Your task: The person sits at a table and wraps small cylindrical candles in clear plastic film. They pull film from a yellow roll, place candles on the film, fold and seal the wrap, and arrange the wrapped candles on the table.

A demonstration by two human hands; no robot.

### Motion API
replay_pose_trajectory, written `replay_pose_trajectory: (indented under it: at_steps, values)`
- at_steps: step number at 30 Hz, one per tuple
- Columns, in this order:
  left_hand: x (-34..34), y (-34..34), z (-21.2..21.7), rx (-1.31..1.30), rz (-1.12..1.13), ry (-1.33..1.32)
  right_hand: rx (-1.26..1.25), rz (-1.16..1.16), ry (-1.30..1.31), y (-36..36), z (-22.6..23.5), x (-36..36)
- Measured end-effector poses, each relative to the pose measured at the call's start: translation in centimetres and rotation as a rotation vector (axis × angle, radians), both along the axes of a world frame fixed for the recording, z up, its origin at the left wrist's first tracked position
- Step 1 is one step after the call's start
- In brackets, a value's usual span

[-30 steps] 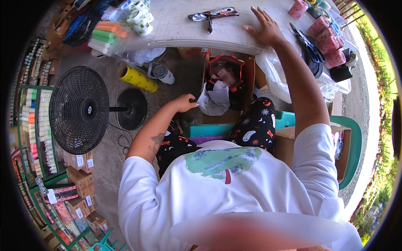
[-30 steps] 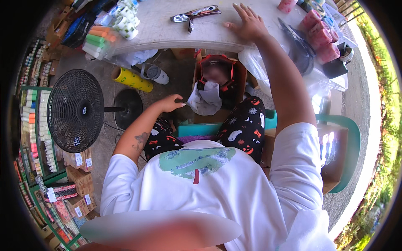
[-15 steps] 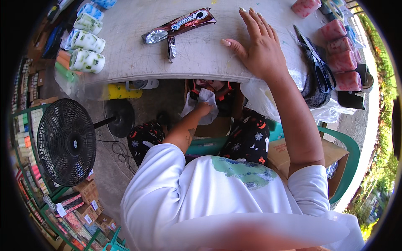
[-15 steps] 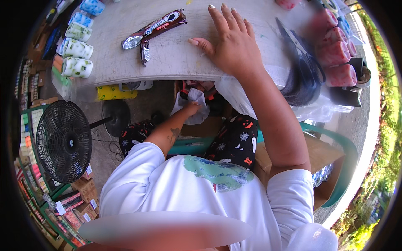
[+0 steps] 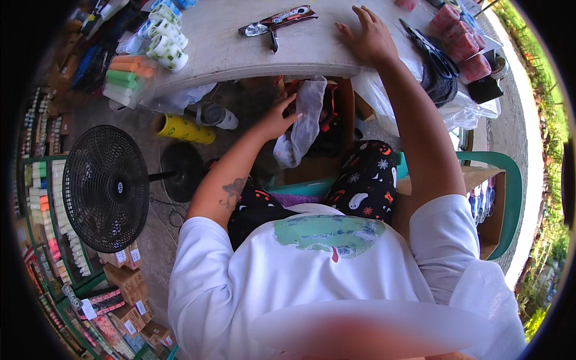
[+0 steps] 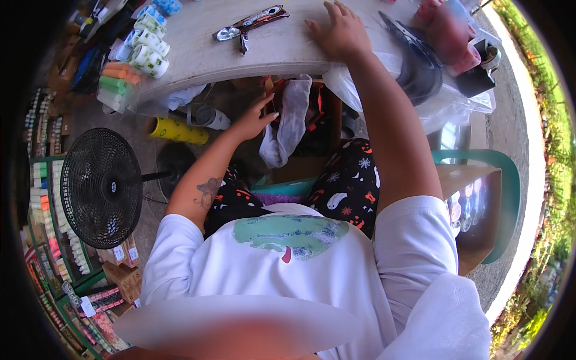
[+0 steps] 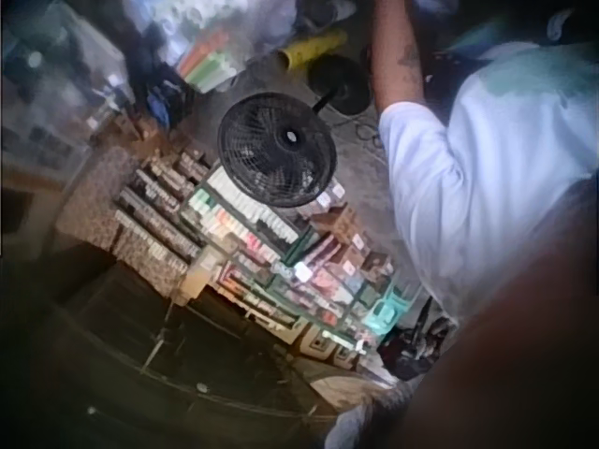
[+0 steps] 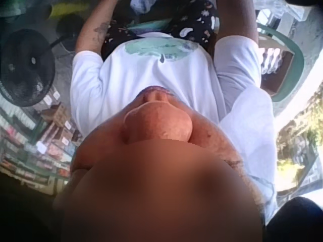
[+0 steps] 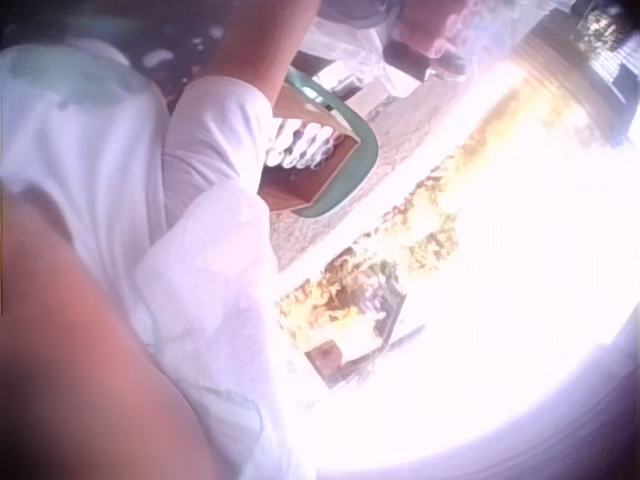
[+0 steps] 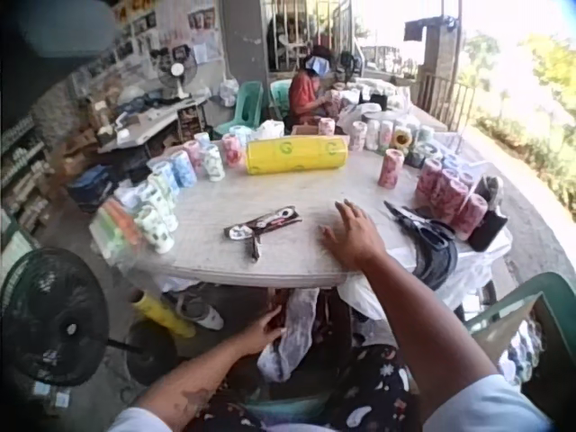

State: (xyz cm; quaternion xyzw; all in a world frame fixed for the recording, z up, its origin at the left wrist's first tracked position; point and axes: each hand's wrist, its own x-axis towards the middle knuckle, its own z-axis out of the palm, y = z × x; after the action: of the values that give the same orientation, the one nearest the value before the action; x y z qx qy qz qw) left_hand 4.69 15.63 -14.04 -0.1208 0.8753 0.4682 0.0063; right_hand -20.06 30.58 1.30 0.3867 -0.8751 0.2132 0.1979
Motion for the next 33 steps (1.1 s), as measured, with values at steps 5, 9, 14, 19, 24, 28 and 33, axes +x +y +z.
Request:
replay_pose_trajectory:
  at_steps: [5,9,14,19,24,28,33]
  values:
    - [17.0,-4.3,3.0,-0.218,0.192,-0.269,0.04,-0.046,-0.062,0.2,-0.1,-0.7]
    - [25.8,-1.7,-0.3,-0.071,0.624,-0.297,0.067,-0.056,-0.072,0.0,0.3,-0.2]
    - [26.1,-0.2,-3.0,0.0,0.89,-0.111,0.018,-0.045,-0.051,-0.1,0.7,0.3]
    - [25.8,-0.5,-3.1,0.021,0.853,-0.123,-0.014,-0.024,0.003,0.1,0.5,0.6]
    - [25.7,-0.2,-2.4,0.025,0.855,-0.113,-0.066,0.021,0.116,0.0,-0.3,-0.9]
    - [26.0,0.1,-2.0,0.048,0.865,-0.165,-0.053,-0.023,0.178,0.3,-1.4,-2.2]
    - [23.7,1.7,0.5,0.103,0.832,-0.178,-0.011,-0.14,0.084,0.3,-0.9,-1.2]
